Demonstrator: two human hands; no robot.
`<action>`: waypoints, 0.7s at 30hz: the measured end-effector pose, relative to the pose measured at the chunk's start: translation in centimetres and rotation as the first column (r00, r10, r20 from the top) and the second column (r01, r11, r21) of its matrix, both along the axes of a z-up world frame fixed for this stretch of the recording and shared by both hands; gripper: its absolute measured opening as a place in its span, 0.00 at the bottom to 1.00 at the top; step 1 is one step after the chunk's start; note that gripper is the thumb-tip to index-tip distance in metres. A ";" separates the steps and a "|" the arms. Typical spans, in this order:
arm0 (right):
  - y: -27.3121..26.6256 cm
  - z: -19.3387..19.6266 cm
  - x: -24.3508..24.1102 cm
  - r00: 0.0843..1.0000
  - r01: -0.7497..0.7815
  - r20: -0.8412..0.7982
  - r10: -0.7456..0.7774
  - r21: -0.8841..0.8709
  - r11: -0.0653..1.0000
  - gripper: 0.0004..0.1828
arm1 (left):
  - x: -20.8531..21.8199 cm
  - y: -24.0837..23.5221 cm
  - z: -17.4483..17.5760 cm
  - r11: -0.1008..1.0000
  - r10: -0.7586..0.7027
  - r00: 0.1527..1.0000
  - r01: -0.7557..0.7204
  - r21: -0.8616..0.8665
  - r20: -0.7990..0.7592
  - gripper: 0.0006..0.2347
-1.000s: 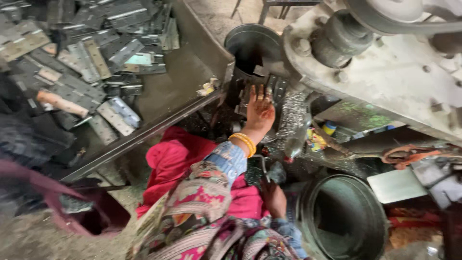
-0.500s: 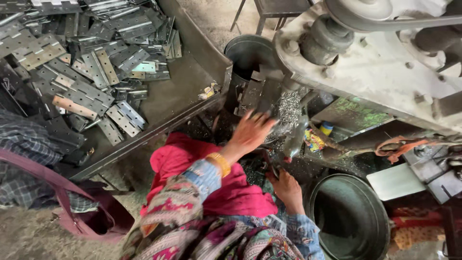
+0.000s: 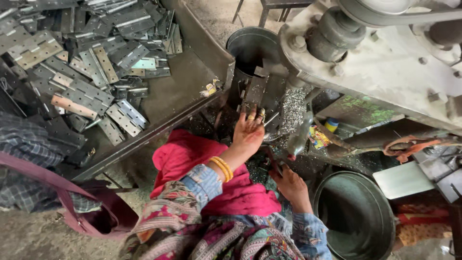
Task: The person picks up metal hinges one at a time from a large pile and places them into a machine to be processed.
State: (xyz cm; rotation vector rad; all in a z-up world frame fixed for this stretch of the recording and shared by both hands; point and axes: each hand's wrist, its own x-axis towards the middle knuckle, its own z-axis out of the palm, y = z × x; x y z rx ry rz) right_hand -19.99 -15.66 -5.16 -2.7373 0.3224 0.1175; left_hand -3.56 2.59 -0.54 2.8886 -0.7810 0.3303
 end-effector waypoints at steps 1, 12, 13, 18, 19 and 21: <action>0.0 -0.2 0.3 0.996 -0.079 0.037 0.083 -0.114 0.990 0.30 | 0.8 -0.5 0.2 1.000 0.004 1.000 -0.004 0.003 0.007 0.15; 1.4 1.5 -0.3 0.997 0.069 -0.036 -0.068 0.004 0.998 0.28 | 0.8 -2.4 0.1 0.996 0.045 0.999 -0.046 0.070 0.010 0.17; 1.4 1.6 -0.2 0.996 0.084 -0.044 -0.083 0.023 0.996 0.27 | 1.2 -2.4 0.1 0.995 0.053 0.999 -0.054 0.081 0.011 0.17; 0.1 -2.9 -1.0 0.984 0.137 -0.121 -0.128 0.071 0.988 0.24 | 3.8 -3.9 -0.1 0.988 0.097 0.995 -0.098 0.115 0.017 0.18; 0.6 -5.1 -1.7 0.990 0.139 -0.064 -0.129 0.188 0.972 0.23 | 3.5 -3.7 -0.4 0.988 0.095 0.995 -0.096 0.125 0.011 0.19; -0.6 -8.1 -0.7 0.990 0.132 0.003 -0.140 0.296 0.946 0.22 | 3.6 -3.7 -0.7 0.987 0.094 0.996 -0.094 0.131 0.011 0.19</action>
